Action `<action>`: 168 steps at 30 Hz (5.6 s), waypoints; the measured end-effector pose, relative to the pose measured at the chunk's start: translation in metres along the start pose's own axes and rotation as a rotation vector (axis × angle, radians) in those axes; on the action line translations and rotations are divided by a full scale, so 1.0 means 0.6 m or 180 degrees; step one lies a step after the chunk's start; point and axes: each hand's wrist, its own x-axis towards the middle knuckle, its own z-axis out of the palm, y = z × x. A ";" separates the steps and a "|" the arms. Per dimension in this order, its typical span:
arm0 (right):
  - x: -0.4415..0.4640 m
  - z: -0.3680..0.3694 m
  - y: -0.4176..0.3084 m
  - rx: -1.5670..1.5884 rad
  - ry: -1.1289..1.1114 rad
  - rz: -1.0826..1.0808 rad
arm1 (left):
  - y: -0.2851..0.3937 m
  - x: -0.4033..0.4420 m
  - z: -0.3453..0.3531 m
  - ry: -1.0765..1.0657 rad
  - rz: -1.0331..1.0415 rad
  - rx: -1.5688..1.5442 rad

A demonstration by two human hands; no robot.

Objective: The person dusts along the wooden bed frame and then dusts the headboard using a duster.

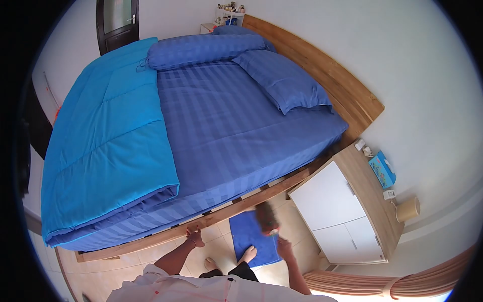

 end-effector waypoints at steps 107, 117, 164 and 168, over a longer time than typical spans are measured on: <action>0.170 -0.189 0.094 -0.1191 -0.0970 0.0015 | 0.233 0.072 -0.020 0.0760 -0.0394 -0.0140; 0.212 -0.174 0.160 -0.0680 -0.0124 0.0623 | 0.360 0.077 -0.063 0.0167 -0.0296 -0.0180; 0.274 -0.170 0.229 -0.0773 0.0459 0.0056 | 0.328 0.121 -0.056 -0.0026 0.0063 0.0027; 0.167 -0.104 0.095 0.0098 -0.0192 0.0071 | 0.327 0.124 -0.053 0.0040 0.0072 0.0135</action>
